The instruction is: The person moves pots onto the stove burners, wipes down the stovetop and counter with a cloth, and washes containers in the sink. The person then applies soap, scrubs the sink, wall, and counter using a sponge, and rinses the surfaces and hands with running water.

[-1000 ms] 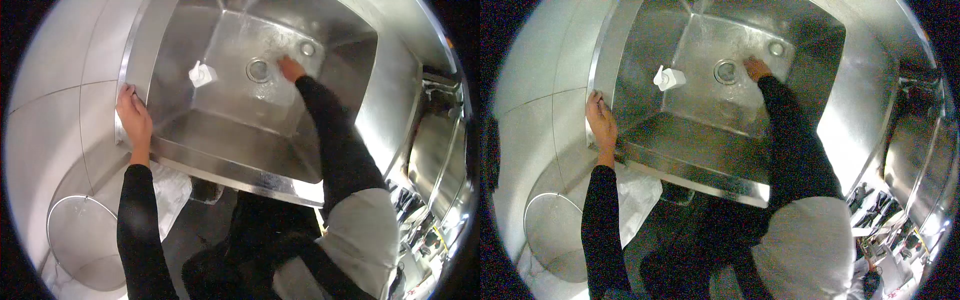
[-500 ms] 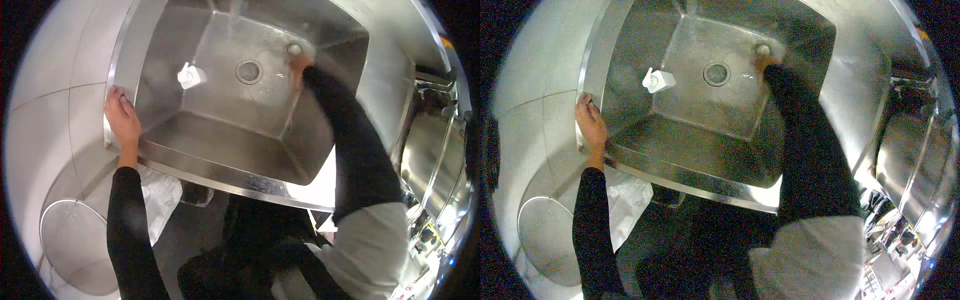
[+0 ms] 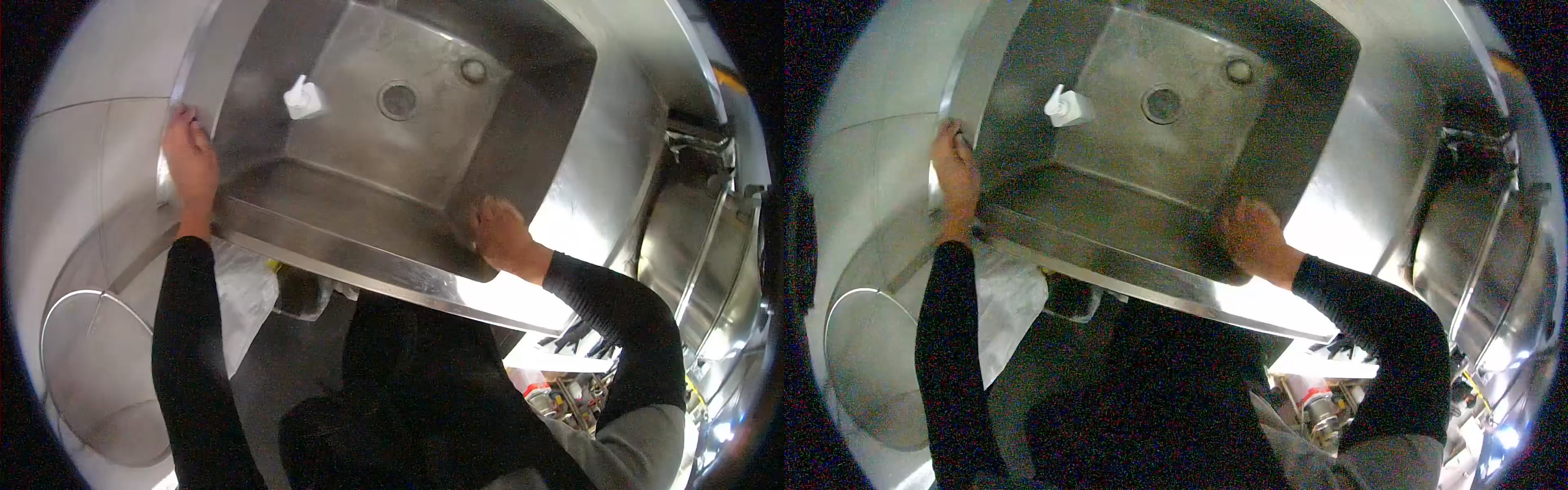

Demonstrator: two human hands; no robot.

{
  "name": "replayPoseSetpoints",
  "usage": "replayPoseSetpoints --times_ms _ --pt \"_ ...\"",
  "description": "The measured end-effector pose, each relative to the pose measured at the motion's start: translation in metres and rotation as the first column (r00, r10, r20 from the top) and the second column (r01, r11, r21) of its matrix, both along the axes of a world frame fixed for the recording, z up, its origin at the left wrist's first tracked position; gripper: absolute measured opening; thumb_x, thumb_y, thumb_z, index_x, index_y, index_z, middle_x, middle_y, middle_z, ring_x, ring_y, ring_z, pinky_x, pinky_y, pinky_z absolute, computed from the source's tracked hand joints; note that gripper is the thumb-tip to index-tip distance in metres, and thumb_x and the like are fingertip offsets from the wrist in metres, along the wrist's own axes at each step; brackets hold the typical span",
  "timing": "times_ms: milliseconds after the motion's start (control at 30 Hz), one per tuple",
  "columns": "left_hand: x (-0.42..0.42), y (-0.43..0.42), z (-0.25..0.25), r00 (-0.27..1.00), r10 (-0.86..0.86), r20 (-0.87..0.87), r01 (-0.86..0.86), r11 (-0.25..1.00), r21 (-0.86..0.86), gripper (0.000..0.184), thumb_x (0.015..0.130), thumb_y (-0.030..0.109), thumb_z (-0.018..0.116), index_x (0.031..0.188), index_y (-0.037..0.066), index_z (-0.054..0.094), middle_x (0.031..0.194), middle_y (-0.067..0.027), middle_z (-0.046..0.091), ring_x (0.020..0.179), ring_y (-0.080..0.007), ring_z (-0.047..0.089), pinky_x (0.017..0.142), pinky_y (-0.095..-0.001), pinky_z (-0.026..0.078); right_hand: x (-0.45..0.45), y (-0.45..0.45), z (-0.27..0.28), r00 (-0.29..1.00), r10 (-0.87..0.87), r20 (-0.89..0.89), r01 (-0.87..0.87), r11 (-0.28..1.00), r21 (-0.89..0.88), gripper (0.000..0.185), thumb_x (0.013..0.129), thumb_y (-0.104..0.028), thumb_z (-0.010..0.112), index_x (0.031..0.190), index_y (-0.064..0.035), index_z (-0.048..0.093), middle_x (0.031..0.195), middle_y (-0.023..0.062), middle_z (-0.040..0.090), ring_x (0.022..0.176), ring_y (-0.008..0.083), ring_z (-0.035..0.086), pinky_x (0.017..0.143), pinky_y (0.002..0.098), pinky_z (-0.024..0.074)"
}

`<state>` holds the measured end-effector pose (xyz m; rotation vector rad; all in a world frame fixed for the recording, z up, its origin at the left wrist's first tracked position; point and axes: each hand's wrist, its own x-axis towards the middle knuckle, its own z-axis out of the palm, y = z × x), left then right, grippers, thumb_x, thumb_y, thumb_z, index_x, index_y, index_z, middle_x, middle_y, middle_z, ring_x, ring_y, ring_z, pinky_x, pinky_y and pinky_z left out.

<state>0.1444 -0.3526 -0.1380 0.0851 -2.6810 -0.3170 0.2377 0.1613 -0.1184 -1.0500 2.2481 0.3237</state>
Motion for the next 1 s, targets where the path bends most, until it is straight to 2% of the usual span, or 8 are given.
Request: replayPoseSetpoints --times_ms 100,133,400,467,600,767,900,1000 --pt "0.000 0.008 0.005 1.000 0.020 -0.015 -0.020 1.000 0.005 0.027 0.097 0.010 0.049 0.119 0.000 0.061 0.130 -0.0205 0.058 0.122 -0.0380 0.052 0.106 -0.0454 0.038 -0.028 -0.033 -0.041 0.888 -0.294 0.354 0.362 0.921 -0.142 0.031 0.089 -0.019 0.057 0.113 -0.0007 0.064 0.115 0.0234 0.061 0.104 0.0376 0.060 0.091 0.0510 0.0484" --pt "-0.001 0.005 0.003 1.000 0.005 -0.004 -0.005 1.000 0.009 0.027 0.098 0.010 0.048 0.120 0.000 0.060 0.131 -0.0201 0.057 0.124 -0.0375 0.051 0.107 -0.0449 0.038 -0.053 -0.057 -0.053 0.807 -0.332 0.489 0.350 0.935 0.056 0.035 0.089 -0.019 0.058 0.117 0.0022 0.061 0.113 0.0241 0.062 0.100 0.0400 0.061 0.083 0.0517 0.0519" --pt "-0.003 0.012 0.011 0.990 0.117 0.085 -0.116 0.993 -0.017 0.027 0.100 0.012 0.048 0.123 0.002 0.059 0.137 -0.0183 0.054 0.126 -0.0360 0.048 0.107 -0.0443 0.038 -0.014 -0.105 -0.330 0.752 -0.448 0.484 0.652 0.616 -0.443 0.032 0.088 -0.013 0.063 0.119 -0.0035 0.061 0.129 0.0222 0.051 0.107 0.0360 0.057 0.091 0.0510 0.0461" --pt "-0.004 0.016 0.012 0.993 0.089 0.072 -0.092 0.995 0.044 0.027 0.099 0.011 0.049 0.122 0.002 0.059 0.136 -0.0177 0.055 0.124 -0.0365 0.049 0.106 -0.0443 0.039 -0.067 -0.132 -0.328 0.848 -0.401 0.347 0.528 0.577 -0.623 0.040 0.087 -0.011 0.066 0.125 -0.0064 0.059 0.126 0.0211 0.049 0.112 0.0363 0.051 0.095 0.0498 0.0440" --pt "-0.005 0.016 0.015 0.992 0.093 0.081 -0.096 0.995 0.028 0.027 0.098 0.009 0.049 0.121 0.002 0.060 0.136 -0.0175 0.055 0.123 -0.0363 0.050 0.105 -0.0441 0.039 -0.148 -0.152 -0.207 0.721 -0.652 0.233 0.649 0.518 -0.557 0.050 0.088 -0.013 0.066 0.136 -0.0097 0.055 0.119 0.0196 0.051 0.113 0.0377 0.049 0.098 0.0475 0.0435" --pt "-0.006 0.018 0.012 0.990 0.119 0.081 -0.122 0.992 0.035 0.027 0.098 0.008 0.048 0.121 0.002 0.060 0.137 -0.0181 0.054 0.124 -0.0357 0.050 0.105 -0.0436 0.040 -0.045 -0.039 -0.273 0.703 -0.601 0.381 0.703 0.667 -0.244 0.040 0.088 -0.022 0.066 0.125 -0.0082 0.061 0.118 0.0187 0.057 0.116 0.0370 0.052 0.098 0.0481 0.0426" --pt "-0.007 0.019 0.017 0.991 0.093 0.096 -0.099 0.993 0.057 0.028 0.098 0.008 0.047 0.121 0.001 0.060 0.138 -0.0180 0.053 0.125 -0.0356 0.049 0.104 -0.0424 0.041 -0.105 -0.023 -0.310 0.579 -0.812 0.072 0.810 0.564 -0.158 0.036 0.088 -0.033 0.066 0.115 -0.0092 0.066 0.110 0.0150 0.064 0.113 0.0342 0.056 0.098 0.0492 0.0415" --pt "-0.007 0.022 0.020 0.980 0.140 0.140 -0.144 0.989 0.019 0.028 0.098 0.008 0.047 0.121 0.001 0.060 0.138 -0.0186 0.053 0.125 -0.0359 0.049 0.104 -0.0427 0.041 -0.214 -0.047 -0.331 0.639 -0.737 -0.218 0.635 0.666 -0.390 0.032 0.087 -0.036 0.066 0.108 -0.0118 0.070 0.110 0.0149 0.067 0.112 0.0332 0.058 0.095 0.0487 0.0408"
